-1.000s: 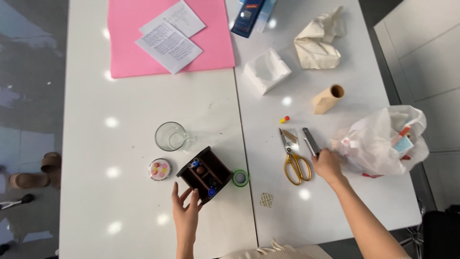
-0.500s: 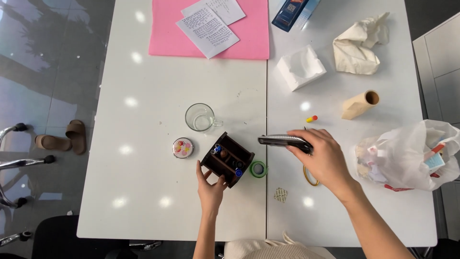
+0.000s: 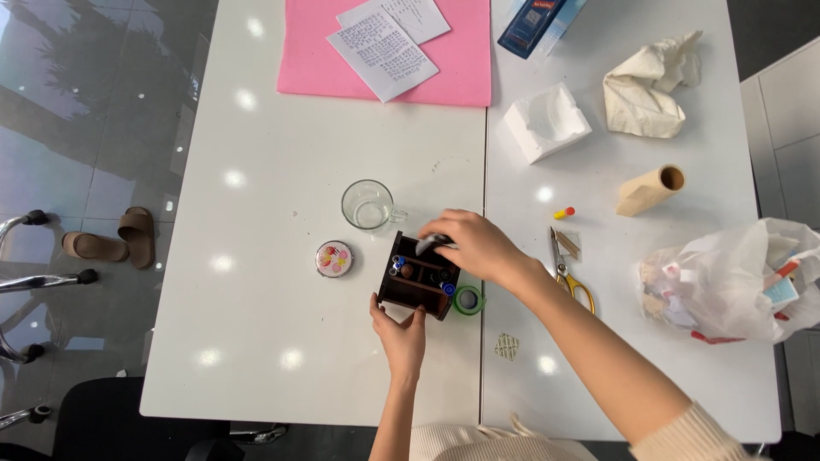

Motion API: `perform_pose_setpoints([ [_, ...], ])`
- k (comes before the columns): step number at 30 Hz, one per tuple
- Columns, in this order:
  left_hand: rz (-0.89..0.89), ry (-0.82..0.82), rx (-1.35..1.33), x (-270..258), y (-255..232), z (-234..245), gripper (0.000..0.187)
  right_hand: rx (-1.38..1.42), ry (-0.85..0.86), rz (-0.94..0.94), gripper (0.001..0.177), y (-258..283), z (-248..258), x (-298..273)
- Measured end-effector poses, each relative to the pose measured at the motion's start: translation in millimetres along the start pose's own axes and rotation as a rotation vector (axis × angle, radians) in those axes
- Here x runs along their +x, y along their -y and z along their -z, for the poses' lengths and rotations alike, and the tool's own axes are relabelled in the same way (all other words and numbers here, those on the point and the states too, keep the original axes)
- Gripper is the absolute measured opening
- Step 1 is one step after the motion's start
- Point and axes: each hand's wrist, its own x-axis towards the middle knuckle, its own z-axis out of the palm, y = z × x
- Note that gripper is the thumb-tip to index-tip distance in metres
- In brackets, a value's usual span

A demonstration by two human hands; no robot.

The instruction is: Unpacking various stationery items from a plastic bag and sorting them into a desk organizer.

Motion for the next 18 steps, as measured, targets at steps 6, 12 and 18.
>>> perform_pose_setpoints([
  [6, 0.042, -0.022, 0.052, 8, 7, 11, 0.097, -0.027, 0.341, -0.076, 0.037, -14, -44, 50],
  [12, -0.350, -0.059, 0.091, 5, -22, 40, 0.080, 0.166, 0.236, -0.041, 0.052, -13, -48, 45],
  [18, -0.475, 0.083, 0.173, -2, -95, 39, 0.051, 0.166, 0.294, -0.119, 0.042, -16, -49, 35],
])
